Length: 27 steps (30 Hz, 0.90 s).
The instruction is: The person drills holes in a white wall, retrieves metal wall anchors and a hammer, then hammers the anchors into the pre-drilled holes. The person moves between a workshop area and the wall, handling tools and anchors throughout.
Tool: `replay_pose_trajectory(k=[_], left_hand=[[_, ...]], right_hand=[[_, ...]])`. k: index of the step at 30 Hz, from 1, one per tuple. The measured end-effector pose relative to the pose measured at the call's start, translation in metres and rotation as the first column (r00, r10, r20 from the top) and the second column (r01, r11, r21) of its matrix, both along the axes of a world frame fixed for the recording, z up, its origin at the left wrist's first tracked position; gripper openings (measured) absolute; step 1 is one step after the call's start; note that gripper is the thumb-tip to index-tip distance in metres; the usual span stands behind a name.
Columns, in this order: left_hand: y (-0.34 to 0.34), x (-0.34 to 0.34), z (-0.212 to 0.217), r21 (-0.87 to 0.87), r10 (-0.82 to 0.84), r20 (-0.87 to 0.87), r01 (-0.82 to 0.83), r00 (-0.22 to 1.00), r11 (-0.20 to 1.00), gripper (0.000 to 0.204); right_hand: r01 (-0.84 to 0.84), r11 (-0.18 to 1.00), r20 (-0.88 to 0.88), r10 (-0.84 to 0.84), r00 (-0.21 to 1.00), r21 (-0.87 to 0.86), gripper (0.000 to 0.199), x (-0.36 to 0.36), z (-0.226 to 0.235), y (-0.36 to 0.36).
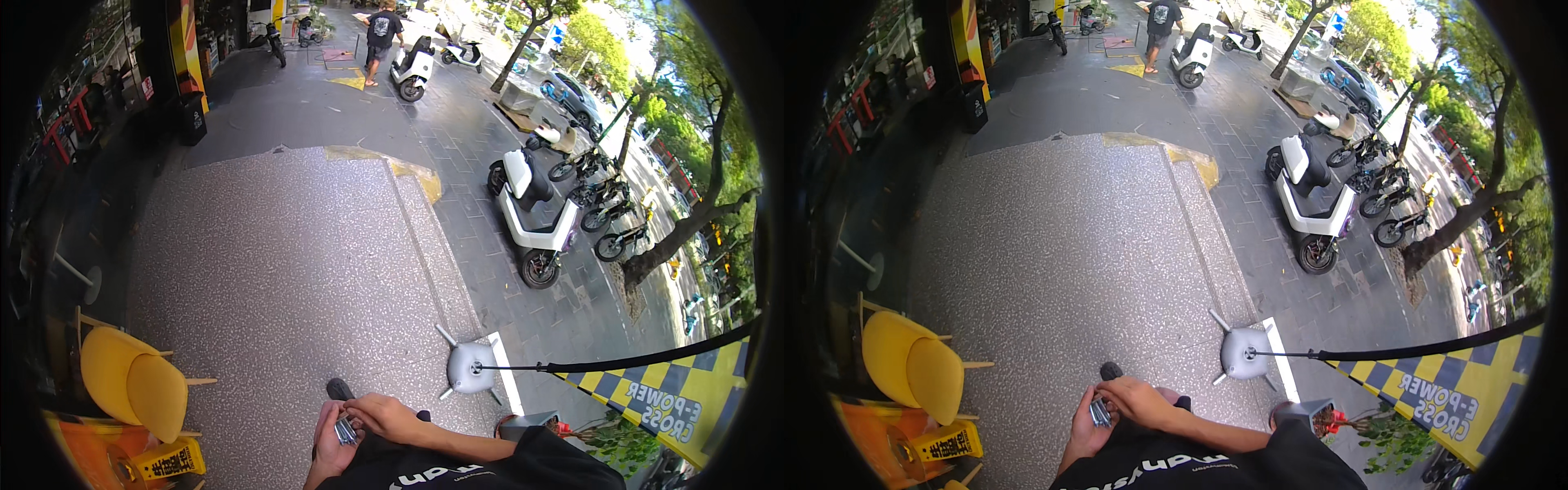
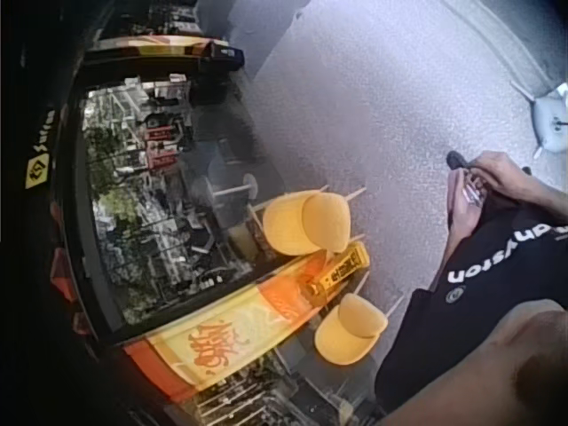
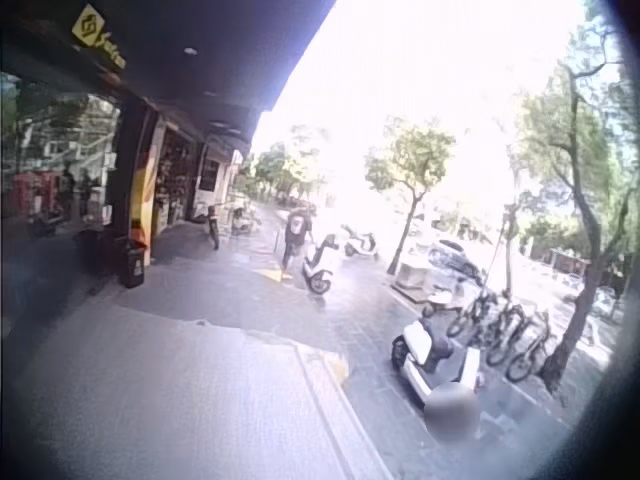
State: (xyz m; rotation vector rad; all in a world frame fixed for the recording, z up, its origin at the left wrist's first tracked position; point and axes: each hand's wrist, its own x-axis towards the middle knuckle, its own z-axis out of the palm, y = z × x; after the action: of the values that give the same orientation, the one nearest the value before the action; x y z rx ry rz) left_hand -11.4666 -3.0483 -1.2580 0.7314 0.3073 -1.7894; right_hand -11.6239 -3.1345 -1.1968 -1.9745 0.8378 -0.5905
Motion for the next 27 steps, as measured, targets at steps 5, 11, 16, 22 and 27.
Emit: replay_pose_trajectory(k=[5,11,16,22,27], left_hand=[[-0.188,0.088,0.026,0.013,-0.198,0.029,0.197,0.98,0.98,0.01],[-0.415,0.195,0.003,0.03,-0.175,0.19,0.173,0.966,0.985,0.012],[-0.56,0.278,0.012,0.032,0.037,0.337,-0.051,0.941,0.998,0.019],[-0.762,0.375,0.033,0.016,0.29,0.32,-0.311,0.902,0.95,0.01],[-0.925,0.485,-0.006,-0.018,0.292,0.192,-0.294,0.937,0.956,0.019]], right_hand=[[0.163,0.983,0.057,-0.168,0.984,0.088,0.019,0.061,0.023,-0.182],[0.146,0.985,0.149,-0.159,0.976,0.096,0.02,0.152,-0.002,-0.405],[0.001,0.948,0.188,-0.064,0.98,0.318,0.021,0.256,-0.005,-0.587],[-0.147,0.833,0.223,0.03,0.974,0.533,0.027,0.384,0.001,-0.808],[-0.333,0.35,0.435,-0.271,0.858,0.876,0.022,0.492,-0.03,-1.01]])
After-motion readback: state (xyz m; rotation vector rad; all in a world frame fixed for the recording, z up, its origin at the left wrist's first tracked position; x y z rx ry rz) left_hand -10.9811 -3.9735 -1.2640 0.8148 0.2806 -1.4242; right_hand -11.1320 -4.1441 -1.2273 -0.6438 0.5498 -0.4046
